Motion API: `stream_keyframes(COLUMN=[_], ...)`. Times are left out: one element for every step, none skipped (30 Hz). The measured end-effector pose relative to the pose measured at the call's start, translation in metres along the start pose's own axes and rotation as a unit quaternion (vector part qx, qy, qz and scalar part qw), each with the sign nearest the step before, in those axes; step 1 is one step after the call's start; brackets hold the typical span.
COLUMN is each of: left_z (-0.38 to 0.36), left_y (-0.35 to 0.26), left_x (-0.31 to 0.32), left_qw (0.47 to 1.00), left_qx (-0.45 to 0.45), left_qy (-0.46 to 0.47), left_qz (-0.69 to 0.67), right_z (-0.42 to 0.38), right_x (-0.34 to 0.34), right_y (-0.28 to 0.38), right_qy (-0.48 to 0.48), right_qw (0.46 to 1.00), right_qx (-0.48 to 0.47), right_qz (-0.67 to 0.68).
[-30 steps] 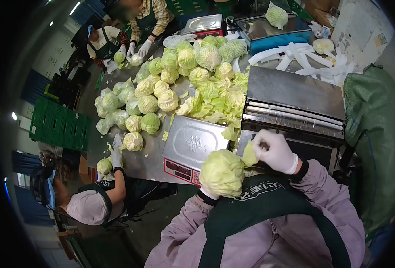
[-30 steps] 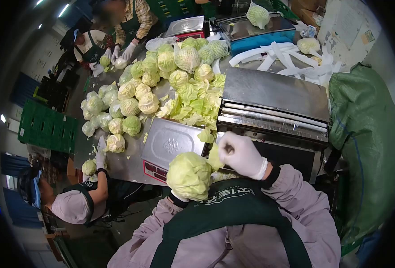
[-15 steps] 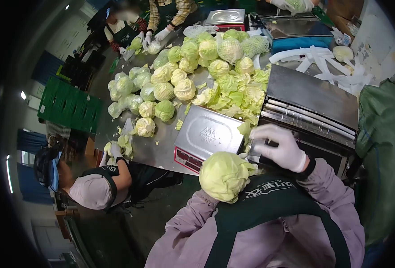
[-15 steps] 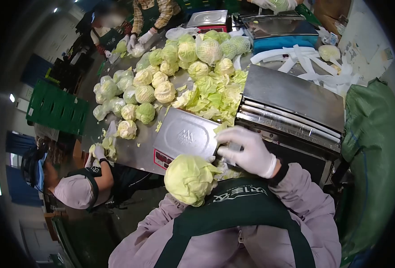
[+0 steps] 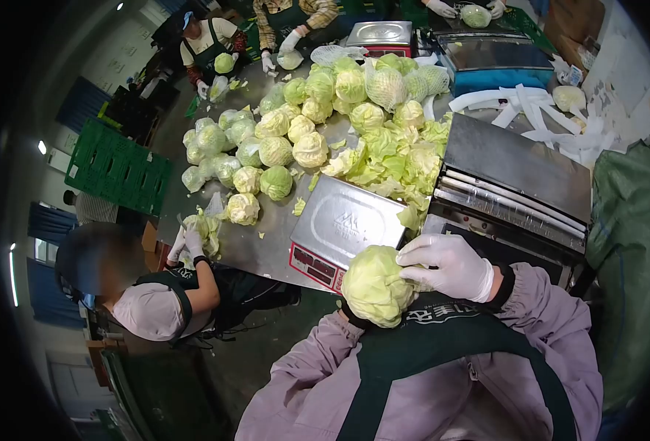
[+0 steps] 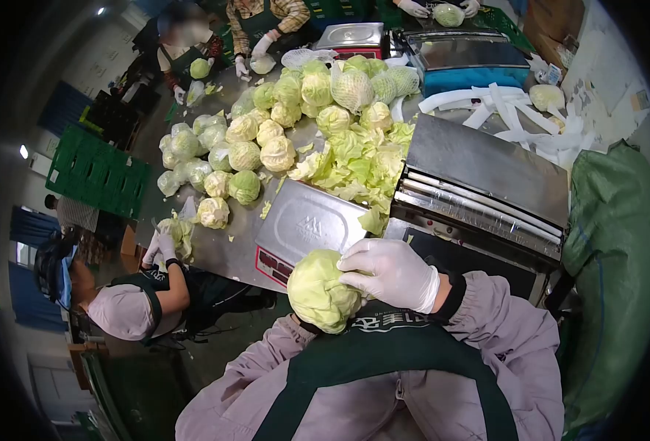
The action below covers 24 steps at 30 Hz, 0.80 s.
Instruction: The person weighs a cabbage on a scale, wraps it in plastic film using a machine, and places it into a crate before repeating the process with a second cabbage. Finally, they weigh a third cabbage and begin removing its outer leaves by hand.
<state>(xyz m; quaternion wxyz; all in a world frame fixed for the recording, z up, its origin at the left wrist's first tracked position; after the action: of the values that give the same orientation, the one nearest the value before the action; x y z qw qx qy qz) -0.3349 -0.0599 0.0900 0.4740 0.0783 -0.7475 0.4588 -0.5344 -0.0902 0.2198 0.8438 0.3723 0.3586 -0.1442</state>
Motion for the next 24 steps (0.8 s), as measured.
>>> stream_keyframes(left_z=[-0.001, -0.001, -0.001, -0.001, 0.001, 0.003, 0.004, 0.004, 0.004, 0.006, 0.010, 0.013, 0.015, 0.017, 0.021, 0.025, 0.026, 0.027, 0.028, 0.031, 0.034, 0.036, 0.038, 0.040], left_y=[0.000, -0.001, -0.003, -0.008, -0.011, -0.010, -0.009, -0.009, -0.009, -0.012, -0.020, -0.028, -0.033, -0.038, -0.043, -0.044, -0.047, -0.049, -0.048, -0.039, -0.025, -0.021, -0.020, -0.019], left_x=[0.002, 0.004, 0.003, 0.005, 0.007, 0.008, 0.004, 0.002, -0.001, 0.005, 0.017, 0.028, 0.034, 0.041, 0.045, 0.042, 0.040, 0.039, 0.039, 0.031, 0.019, 0.022, 0.022, 0.024], left_qw=[0.982, 0.927, 0.927, 0.937, 0.947, 0.952, 0.951, 0.886, 0.794, 0.794, 0.792, 0.789, 0.790, 0.763, 0.733, 0.708, 0.710, 0.728, 0.744, 0.746, 0.753, 0.759, 0.760, 0.703], left_qx=[0.043, 0.084, 0.087, 0.083, 0.080, 0.097, 0.099, 0.130, 0.156, 0.157, 0.164, 0.169, 0.168, 0.187, 0.205, 0.197, 0.194, 0.193, 0.193, 0.191, 0.207, 0.222, 0.220, 0.240], left_qy=[-0.003, -0.006, -0.007, 0.006, 0.019, 0.026, 0.027, 0.025, 0.021, 0.021, 0.022, 0.022, 0.021, 0.056, 0.092, 0.125, 0.126, 0.162, 0.197, 0.199, 0.236, 0.272, 0.275, 0.316], left_qz=[0.186, 0.365, 0.366, 0.338, 0.310, 0.289, 0.291, 0.445, 0.587, 0.586, 0.588, 0.590, 0.590, 0.617, 0.642, 0.667, 0.665, 0.638, 0.609, 0.606, 0.578, 0.549, 0.547, 0.590], right_z=[-0.001, -0.002, -0.002, -0.002, -0.002, -0.002, -0.002, -0.002, -0.003, -0.002, 0.000, 0.002, 0.007, 0.013, 0.016, 0.014, 0.013, 0.014, 0.013, 0.013, 0.013, 0.013, 0.013, 0.013], right_x=[0.002, 0.003, 0.002, 0.001, 0.000, 0.002, 0.001, 0.000, -0.001, -0.002, -0.004, -0.006, -0.010, -0.013, -0.015, -0.012, -0.011, -0.012, -0.012, -0.013, -0.016, -0.018, -0.020, -0.021], right_y=[0.000, 0.000, 0.002, 0.004, 0.006, 0.006, 0.006, 0.005, 0.005, 0.005, 0.006, 0.008, 0.008, 0.011, 0.013, 0.012, 0.011, 0.008, 0.006, 0.006, 0.007, 0.008, 0.009, 0.009], right_qy=[-0.003, -0.007, -0.007, -0.004, -0.001, -0.014, -0.015, -0.011, -0.006, -0.005, -0.009, -0.012, -0.010, 0.029, 0.067, 0.093, 0.094, 0.113, 0.131, 0.143, 0.144, 0.176, 0.207, 0.207], right_qw=[1.000, 0.999, 0.999, 0.997, 0.994, 0.993, 0.993, 0.992, 0.992, 0.992, 0.996, 0.998, 0.998, 0.998, 0.990, 0.988, 0.988, 0.984, 0.980, 0.978, 0.978, 0.973, 0.966, 0.967], right_qx=[0.002, 0.005, 0.002, 0.015, 0.028, 0.027, 0.025, 0.032, 0.039, 0.038, 0.034, 0.031, 0.031, -0.047, -0.126, -0.125, -0.121, -0.133, -0.145, -0.148, -0.144, -0.149, -0.155, -0.151], right_qz=[-0.019, -0.038, -0.038, -0.071, -0.105, -0.117, -0.118, -0.120, -0.121, -0.122, -0.086, -0.051, -0.049, -0.027, -0.006, 0.013, 0.014, 0.020, 0.025, 0.035, 0.036, 0.025, 0.013, 0.013])
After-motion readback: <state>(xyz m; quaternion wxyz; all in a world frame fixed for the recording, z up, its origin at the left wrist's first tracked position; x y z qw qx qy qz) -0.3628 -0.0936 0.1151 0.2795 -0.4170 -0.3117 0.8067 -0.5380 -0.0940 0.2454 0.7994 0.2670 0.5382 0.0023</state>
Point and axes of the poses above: each hand's wrist, its own z-axis towards the middle knuckle, its own x-axis out of the palm, y = z × x, the point moved 2 cm from there along z, towards the middle knuckle, and after that the axes turned 14 degrees about -z, right-handed, at the moved point
